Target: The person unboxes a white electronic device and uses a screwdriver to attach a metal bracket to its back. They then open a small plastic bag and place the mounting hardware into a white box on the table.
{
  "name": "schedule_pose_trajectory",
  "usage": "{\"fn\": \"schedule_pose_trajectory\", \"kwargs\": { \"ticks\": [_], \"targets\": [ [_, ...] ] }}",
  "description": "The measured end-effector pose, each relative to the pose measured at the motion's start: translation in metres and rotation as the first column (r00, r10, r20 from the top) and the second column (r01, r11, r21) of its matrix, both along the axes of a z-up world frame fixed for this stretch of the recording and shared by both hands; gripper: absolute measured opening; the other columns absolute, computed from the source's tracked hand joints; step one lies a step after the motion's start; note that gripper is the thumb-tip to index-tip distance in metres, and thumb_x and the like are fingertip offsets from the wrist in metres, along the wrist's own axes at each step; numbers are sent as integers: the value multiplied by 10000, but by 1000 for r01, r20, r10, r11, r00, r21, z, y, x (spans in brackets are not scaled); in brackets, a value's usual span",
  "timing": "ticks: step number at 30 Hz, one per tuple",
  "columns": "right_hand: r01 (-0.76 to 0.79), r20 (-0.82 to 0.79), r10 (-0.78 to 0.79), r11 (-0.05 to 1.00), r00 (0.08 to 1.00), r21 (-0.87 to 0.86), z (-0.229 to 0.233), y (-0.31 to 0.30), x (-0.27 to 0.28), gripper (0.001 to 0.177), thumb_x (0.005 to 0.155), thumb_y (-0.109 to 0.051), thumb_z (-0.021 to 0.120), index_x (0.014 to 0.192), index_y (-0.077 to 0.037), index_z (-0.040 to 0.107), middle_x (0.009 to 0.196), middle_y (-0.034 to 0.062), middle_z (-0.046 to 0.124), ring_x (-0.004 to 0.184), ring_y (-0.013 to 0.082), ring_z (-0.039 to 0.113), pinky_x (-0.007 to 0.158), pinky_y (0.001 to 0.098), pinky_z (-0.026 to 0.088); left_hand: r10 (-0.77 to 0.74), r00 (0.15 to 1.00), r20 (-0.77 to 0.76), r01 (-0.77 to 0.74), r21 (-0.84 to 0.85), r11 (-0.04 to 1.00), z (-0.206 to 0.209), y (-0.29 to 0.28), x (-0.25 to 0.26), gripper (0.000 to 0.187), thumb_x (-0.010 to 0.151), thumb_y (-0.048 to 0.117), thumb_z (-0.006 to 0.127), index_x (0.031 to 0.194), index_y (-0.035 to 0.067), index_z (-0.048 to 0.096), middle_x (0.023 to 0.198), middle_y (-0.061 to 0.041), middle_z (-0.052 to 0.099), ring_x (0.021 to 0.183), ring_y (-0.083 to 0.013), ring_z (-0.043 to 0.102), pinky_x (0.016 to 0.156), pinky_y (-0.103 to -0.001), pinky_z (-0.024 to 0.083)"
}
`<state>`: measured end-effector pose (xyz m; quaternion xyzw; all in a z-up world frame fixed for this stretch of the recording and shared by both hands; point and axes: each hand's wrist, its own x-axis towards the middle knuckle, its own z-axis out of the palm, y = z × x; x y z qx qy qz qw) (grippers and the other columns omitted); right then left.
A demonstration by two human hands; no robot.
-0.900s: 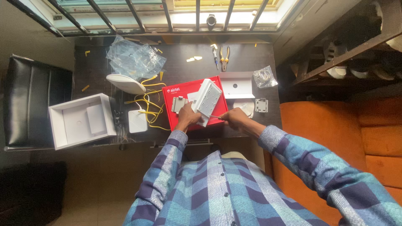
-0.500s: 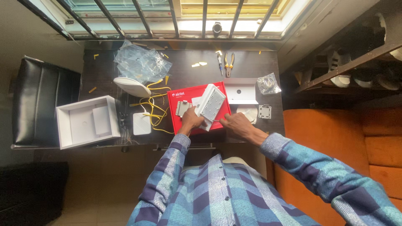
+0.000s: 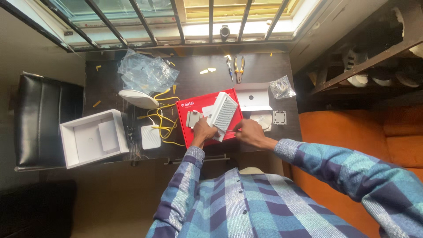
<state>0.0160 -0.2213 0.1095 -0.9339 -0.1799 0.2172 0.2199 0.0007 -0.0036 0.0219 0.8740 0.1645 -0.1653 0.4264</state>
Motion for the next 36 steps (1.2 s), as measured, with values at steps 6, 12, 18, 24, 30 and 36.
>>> {"fn": "schedule_pose_trajectory", "kwargs": {
  "ticks": [6, 12, 18, 24, 30, 36],
  "targets": [
    [-161, 180, 156, 987, 971, 16, 1, 1, 4, 228, 704, -181, 718, 891, -58, 763, 739, 151, 752, 714, 361, 721, 679, 480, 565, 2, 1000, 25, -1, -42, 999, 5, 1, -1, 491, 495, 142, 848, 980, 82, 793, 918, -175, 780, 898, -349, 750, 799, -405, 586],
    [-500, 229, 544, 836, 807, -225, -4, 4, 9, 199, 663, -148, 698, 828, -50, 645, 681, 140, 643, 648, 350, 686, 592, 491, 549, 22, 1000, 12, -21, -46, 999, 0, 5, 0, 520, 490, 167, 865, 997, 82, 785, 926, -167, 781, 889, -341, 763, 801, -398, 588],
    [-121, 78, 124, 992, 989, -35, -4, 4, 10, 199, 705, -202, 694, 843, -117, 809, 751, 183, 732, 717, 382, 716, 714, 484, 574, 11, 1000, -13, -11, -30, 999, -7, 6, 4, 520, 472, 165, 866, 982, 91, 800, 934, -168, 782, 899, -345, 749, 795, -405, 583],
    [15, 41, -16, 1000, 999, 17, 0, 5, 5, 234, 709, -217, 686, 878, -121, 817, 781, 197, 745, 769, 387, 722, 759, 479, 580, 28, 1000, -10, -29, -32, 999, -9, 7, 3, 514, 490, 172, 853, 992, 86, 796, 934, -166, 785, 892, -342, 760, 802, -404, 588],
    [-45, 55, 48, 998, 997, -53, 5, 8, 19, 245, 706, -209, 691, 886, -132, 837, 811, 182, 743, 834, 376, 709, 795, 489, 563, 49, 998, -38, -53, -89, 995, -11, 10, 0, 447, 525, 170, 870, 953, 64, 802, 909, -155, 786, 843, -320, 771, 760, -390, 590],
    [355, -320, -272, 904, 907, 238, -13, -44, 23, 263, 853, -144, 610, 1003, -29, 793, 744, 178, 769, 588, 205, 689, 540, 343, 528, 235, 971, -35, -238, -204, 950, -9, -1, -24, 386, 557, 160, 879, 921, 42, 826, 874, -136, 807, 777, -262, 788, 718, -355, 598]
  ]
}}
